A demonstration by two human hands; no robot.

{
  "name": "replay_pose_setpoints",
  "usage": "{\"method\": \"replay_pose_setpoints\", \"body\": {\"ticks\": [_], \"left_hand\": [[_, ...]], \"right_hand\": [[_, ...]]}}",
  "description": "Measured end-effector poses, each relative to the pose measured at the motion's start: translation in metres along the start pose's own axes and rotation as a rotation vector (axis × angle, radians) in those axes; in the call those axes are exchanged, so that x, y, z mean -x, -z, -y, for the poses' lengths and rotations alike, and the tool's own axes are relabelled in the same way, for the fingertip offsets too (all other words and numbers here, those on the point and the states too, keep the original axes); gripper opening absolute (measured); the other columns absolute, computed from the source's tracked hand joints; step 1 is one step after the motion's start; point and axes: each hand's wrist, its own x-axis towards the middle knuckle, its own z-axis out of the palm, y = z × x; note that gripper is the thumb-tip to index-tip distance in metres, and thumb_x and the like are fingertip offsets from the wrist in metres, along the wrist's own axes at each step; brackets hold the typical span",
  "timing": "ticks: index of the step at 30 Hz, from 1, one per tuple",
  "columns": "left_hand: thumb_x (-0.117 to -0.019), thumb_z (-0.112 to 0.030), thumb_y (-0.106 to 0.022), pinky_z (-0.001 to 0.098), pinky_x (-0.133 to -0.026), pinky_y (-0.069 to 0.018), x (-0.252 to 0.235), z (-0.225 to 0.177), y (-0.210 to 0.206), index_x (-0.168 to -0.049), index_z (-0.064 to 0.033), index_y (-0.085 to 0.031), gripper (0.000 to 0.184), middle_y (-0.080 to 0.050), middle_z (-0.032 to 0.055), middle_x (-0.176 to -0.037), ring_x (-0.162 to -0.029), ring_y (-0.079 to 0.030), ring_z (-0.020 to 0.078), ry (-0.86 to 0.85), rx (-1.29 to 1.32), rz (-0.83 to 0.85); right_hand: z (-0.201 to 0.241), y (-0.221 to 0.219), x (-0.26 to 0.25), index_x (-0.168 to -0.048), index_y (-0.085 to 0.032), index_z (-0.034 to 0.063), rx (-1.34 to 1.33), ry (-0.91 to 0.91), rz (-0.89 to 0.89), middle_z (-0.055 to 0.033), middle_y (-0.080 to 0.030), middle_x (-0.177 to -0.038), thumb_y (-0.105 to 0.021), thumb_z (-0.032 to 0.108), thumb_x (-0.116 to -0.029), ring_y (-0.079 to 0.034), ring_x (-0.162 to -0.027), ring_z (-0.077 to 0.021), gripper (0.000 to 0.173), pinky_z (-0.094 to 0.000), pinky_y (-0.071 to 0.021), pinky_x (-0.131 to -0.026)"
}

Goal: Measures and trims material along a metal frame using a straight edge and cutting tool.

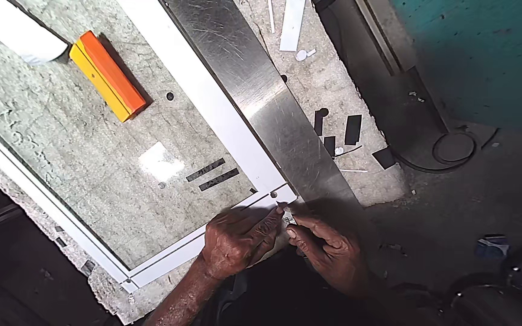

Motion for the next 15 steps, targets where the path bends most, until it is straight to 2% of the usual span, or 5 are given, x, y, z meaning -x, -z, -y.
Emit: {"method": "replay_pose_setpoints", "body": {"ticks": [15], "left_hand": [[-0.0979,-0.030,-0.065,0.0297,-0.054,-0.0406,0.0020,0.0023,0.0007,-0.122,-0.0189,-0.076,0.029,-0.060,-0.0004,-0.060,-0.053,-0.051,0.0143,-0.008,0.045,-0.020]], "right_hand": [[0.0015,0.0005,-0.0002,-0.107,-0.074,0.0005,-0.024,0.014,-0.002,-0.0017,-0.076,-0.086,-0.069,0.020,-0.0988,-0.071,-0.073,-0.0012,0.022,-0.0163,-0.0606,-0.065]]}}
